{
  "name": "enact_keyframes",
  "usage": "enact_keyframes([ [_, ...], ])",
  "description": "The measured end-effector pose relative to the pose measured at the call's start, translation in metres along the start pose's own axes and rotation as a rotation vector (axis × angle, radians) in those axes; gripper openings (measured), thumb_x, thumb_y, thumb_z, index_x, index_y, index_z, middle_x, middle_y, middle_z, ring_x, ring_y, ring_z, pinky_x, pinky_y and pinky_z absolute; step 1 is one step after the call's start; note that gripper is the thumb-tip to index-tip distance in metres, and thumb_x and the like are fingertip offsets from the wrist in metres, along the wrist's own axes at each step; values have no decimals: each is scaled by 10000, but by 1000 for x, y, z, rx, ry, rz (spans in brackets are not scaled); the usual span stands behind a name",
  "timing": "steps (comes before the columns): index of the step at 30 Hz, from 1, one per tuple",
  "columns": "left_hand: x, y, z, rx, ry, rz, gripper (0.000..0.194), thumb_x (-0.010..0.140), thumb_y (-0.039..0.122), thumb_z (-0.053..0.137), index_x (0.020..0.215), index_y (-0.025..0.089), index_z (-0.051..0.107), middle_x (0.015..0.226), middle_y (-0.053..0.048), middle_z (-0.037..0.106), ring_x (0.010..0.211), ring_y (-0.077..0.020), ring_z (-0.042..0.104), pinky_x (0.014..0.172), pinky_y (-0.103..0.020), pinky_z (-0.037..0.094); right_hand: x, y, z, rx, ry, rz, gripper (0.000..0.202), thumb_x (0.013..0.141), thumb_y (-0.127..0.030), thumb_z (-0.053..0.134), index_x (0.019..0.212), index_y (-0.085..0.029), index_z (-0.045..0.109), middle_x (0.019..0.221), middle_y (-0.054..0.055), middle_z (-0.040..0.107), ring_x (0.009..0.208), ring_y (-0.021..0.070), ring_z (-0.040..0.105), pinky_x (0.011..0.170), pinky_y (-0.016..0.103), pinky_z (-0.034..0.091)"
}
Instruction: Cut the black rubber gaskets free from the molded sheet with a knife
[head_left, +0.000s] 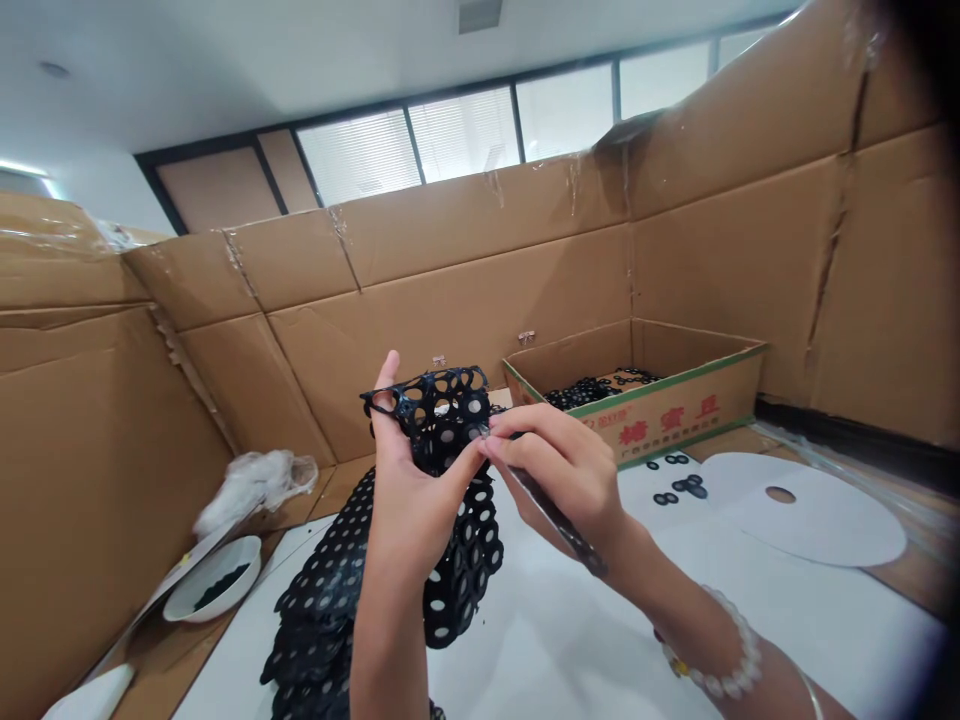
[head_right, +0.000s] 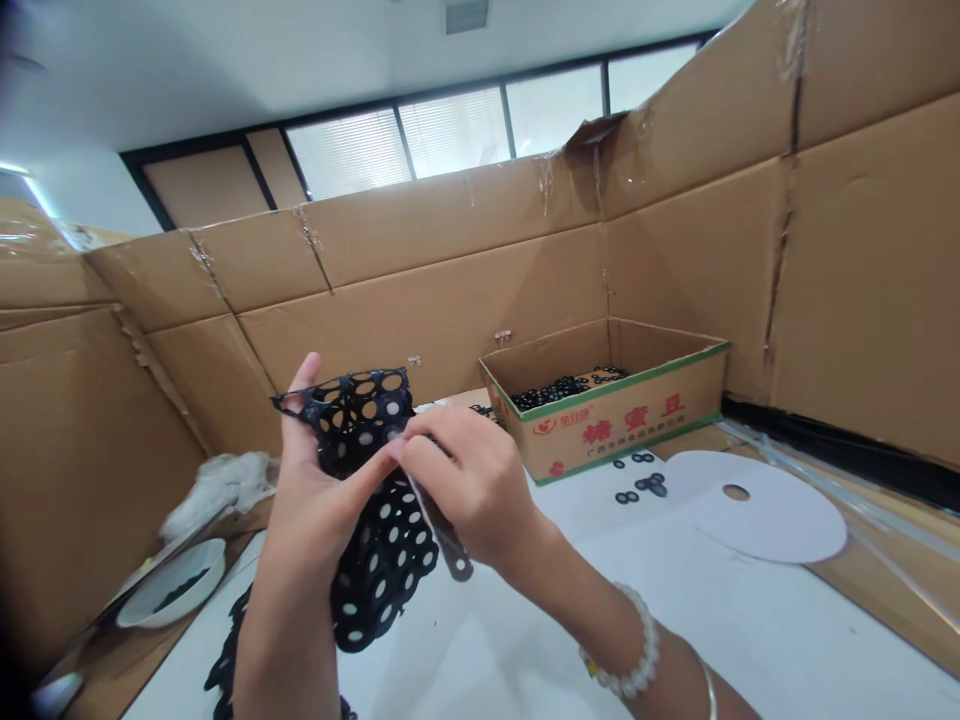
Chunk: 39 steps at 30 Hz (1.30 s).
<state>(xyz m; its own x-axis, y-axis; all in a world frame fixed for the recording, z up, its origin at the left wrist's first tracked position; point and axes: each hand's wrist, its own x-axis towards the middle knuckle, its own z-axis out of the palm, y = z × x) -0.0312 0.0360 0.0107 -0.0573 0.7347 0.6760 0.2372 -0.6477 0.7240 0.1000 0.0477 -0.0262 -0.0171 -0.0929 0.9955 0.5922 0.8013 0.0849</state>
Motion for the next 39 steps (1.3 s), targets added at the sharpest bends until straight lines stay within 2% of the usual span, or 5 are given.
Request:
enact_keyframes([
  [13, -3, -5, 15, 112, -136, 115, 938, 788, 214, 714, 1525, 332, 145, 1232, -54, 651, 1023, -218, 669, 888, -327, 518, -3, 17, 0, 189, -46, 240, 194, 869, -70, 564, 740, -199, 501, 716, 8, 534, 647, 123, 502, 565, 253, 423],
  [21, -8, -1, 19, 297, -148, 93, 910, 825, 210, 652, 1539, 295, 94, 1000, -27, 715, 815, -200, 701, 725, -296, 545, -4, 26, 2, 265, -67, 388, 250, 846, -88, 579, 654, -196, 460, 665, -27, 464, 631, 112, 453, 575, 249, 370],
  [27, -9, -2, 25, 176, -127, 55, 892, 803, 203, 677, 1521, 322, 162, 1097, -35, 687, 962, -220, 686, 877, -368, 534, 0, 30, 0, 353, -84, 467, 254, 842, -156, 629, 635, -205, 490, 658, -29, 526, 629, 118, 520, 577, 253, 414],
  [33, -8, -1, 21, 17, -173, 12, 970, 781, 232, 722, 1521, 359, 107, 1429, -61, 494, 1304, -238, 493, 1142, -446, 321, 7, 36, -17, 343, -135, 332, 119, 878, -143, 581, 780, -211, 579, 1017, 62, 718, 961, 166, 685, 828, 303, 542],
  [39, -4, -3, 14, -156, -302, -130, 756, 808, 290, 707, 1451, 295, 310, 1241, -58, 640, 1161, -235, 611, 1036, -415, 460, 9, 42, -32, 302, -49, 453, 154, 874, -167, 588, 742, -220, 530, 769, -8, 710, 760, 153, 707, 648, 262, 554],
])
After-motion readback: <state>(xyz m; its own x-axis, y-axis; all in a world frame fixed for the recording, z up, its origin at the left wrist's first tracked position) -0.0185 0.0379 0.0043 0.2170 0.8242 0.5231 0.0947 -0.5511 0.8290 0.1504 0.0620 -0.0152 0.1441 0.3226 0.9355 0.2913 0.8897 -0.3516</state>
